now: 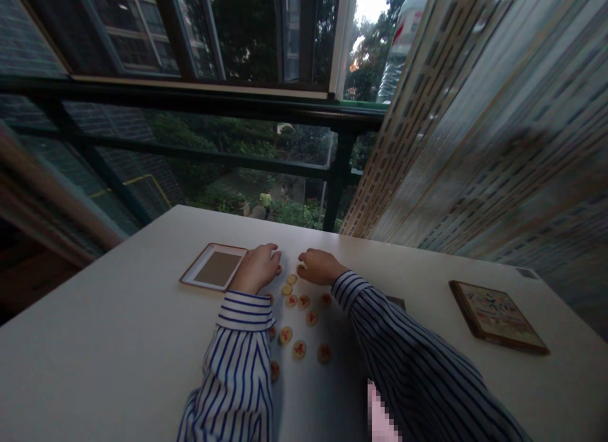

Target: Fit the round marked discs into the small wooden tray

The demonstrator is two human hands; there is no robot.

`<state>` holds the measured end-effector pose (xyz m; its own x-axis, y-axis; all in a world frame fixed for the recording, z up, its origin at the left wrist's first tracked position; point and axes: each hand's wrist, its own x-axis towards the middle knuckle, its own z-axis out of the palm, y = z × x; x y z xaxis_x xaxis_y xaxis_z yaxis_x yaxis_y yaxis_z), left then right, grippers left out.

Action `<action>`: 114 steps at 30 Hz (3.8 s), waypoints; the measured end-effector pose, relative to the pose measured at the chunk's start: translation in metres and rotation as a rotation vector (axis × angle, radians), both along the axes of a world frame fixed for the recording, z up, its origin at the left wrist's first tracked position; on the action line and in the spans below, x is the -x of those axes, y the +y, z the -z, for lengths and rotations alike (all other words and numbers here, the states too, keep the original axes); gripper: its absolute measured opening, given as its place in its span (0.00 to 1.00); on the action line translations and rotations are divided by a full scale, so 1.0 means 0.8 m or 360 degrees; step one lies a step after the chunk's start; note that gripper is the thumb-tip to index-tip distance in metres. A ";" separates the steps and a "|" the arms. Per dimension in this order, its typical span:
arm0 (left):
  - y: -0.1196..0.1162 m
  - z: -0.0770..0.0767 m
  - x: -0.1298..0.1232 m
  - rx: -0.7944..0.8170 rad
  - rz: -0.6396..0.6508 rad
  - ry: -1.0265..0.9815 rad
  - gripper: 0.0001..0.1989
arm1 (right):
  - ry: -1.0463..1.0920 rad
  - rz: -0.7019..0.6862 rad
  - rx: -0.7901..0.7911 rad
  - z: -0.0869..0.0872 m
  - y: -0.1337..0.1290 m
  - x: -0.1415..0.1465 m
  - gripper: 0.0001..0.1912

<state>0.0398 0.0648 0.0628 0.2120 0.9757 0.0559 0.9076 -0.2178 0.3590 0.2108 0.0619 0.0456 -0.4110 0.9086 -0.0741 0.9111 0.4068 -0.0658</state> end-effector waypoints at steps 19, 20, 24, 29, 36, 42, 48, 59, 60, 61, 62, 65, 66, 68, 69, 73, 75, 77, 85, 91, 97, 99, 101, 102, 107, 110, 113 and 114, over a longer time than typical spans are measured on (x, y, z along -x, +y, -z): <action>-0.005 -0.005 -0.009 0.0022 0.0002 -0.0016 0.21 | -0.0029 0.0003 -0.0061 0.001 0.001 0.004 0.16; -0.005 -0.006 -0.010 0.0019 0.0003 -0.0026 0.21 | -0.0022 0.0003 -0.0070 -0.002 -0.001 0.004 0.16; -0.005 -0.005 -0.012 -0.0022 0.0010 -0.0080 0.20 | 0.0013 0.0005 -0.0114 -0.015 -0.007 0.001 0.16; -0.010 -0.011 -0.019 -0.0082 0.0047 -0.0183 0.20 | 0.0063 -0.0003 -0.0158 -0.030 -0.016 -0.008 0.15; -0.015 -0.020 -0.032 -0.0088 0.0125 -0.0480 0.20 | 0.0112 0.0032 -0.0217 -0.046 -0.033 -0.026 0.16; -0.015 -0.017 -0.046 -0.0185 0.0161 -0.0766 0.19 | 0.0227 0.0088 -0.0300 -0.060 -0.054 -0.044 0.15; -0.027 -0.024 -0.068 -0.0243 0.0133 -0.0897 0.17 | 0.0394 0.0157 -0.0375 -0.068 -0.077 -0.065 0.14; -0.049 -0.028 -0.105 -0.0259 0.0287 -0.1003 0.13 | 0.0618 0.0257 -0.0452 -0.070 -0.120 -0.096 0.14; -0.051 -0.027 -0.108 -0.0251 0.0313 -0.1002 0.13 | 0.0635 0.0258 -0.0461 -0.070 -0.123 -0.099 0.13; -0.053 -0.027 -0.111 -0.0236 0.0336 -0.1000 0.13 | 0.0651 0.0257 -0.0470 -0.069 -0.125 -0.102 0.13; -0.054 -0.026 -0.113 -0.0220 0.0351 -0.0999 0.13 | 0.0667 0.0256 -0.0478 -0.067 -0.127 -0.105 0.13; -0.058 -0.025 -0.120 -0.0196 0.0377 -0.1004 0.13 | 0.0718 0.0260 -0.0517 -0.062 -0.132 -0.113 0.13; -0.059 -0.025 -0.122 -0.0194 0.0387 -0.1005 0.12 | 0.0736 0.0256 -0.0535 -0.060 -0.133 -0.116 0.13; -0.062 -0.025 -0.126 -0.0183 0.0407 -0.1007 0.12 | 0.0769 0.0247 -0.0571 -0.057 -0.135 -0.121 0.13; -0.063 -0.025 -0.128 -0.0171 0.0417 -0.1009 0.12 | 0.0782 0.0246 -0.0585 -0.056 -0.136 -0.123 0.14; -0.068 -0.023 -0.133 -0.0109 0.0489 -0.1049 0.13 | 0.0805 0.0265 -0.0611 -0.054 -0.141 -0.129 0.13; -0.069 -0.022 -0.134 -0.0078 0.0522 -0.1070 0.13 | 0.0820 0.0277 -0.0604 -0.053 -0.144 -0.131 0.14; -0.069 -0.021 -0.134 -0.0056 0.0528 -0.1079 0.13 | 0.0851 0.0293 -0.0607 -0.051 -0.146 -0.133 0.15; -0.070 -0.020 -0.138 0.0063 0.0552 -0.1151 0.14 | 0.0940 0.0249 -0.0665 -0.051 -0.153 -0.138 0.13; -0.077 -0.024 -0.145 0.0285 0.0636 -0.1330 0.14 | 0.0972 0.0201 -0.0686 -0.059 -0.160 -0.138 0.12; -0.085 -0.034 -0.149 0.0454 0.0709 -0.1392 0.13 | 0.0986 0.0169 -0.0668 -0.061 -0.162 -0.141 0.11; -0.085 -0.036 -0.149 0.0472 0.0708 -0.1384 0.13 | 0.0993 0.0166 -0.0669 -0.062 -0.162 -0.142 0.11; -0.086 -0.037 -0.149 0.0485 0.0719 -0.1371 0.13 | 0.0994 0.0172 -0.0663 -0.063 -0.161 -0.142 0.11; -0.087 -0.037 -0.150 0.0496 0.0728 -0.1365 0.13 | 0.0989 0.0178 -0.0656 -0.064 -0.162 -0.142 0.11; -0.090 -0.038 -0.152 0.0550 0.0745 -0.1384 0.13 | 0.0932 0.0194 -0.0618 -0.067 -0.163 -0.141 0.11; -0.093 -0.040 -0.154 0.0590 0.0725 -0.1444 0.11 | 0.0901 0.0167 -0.0602 -0.069 -0.165 -0.142 0.11; -0.094 -0.043 -0.155 0.0633 0.0692 -0.1490 0.10 | 0.0882 0.0131 -0.0572 -0.070 -0.166 -0.143 0.11; -0.095 -0.044 -0.155 0.0646 0.0681 -0.1496 0.09 | 0.0870 0.0124 -0.0563 -0.070 -0.167 -0.143 0.11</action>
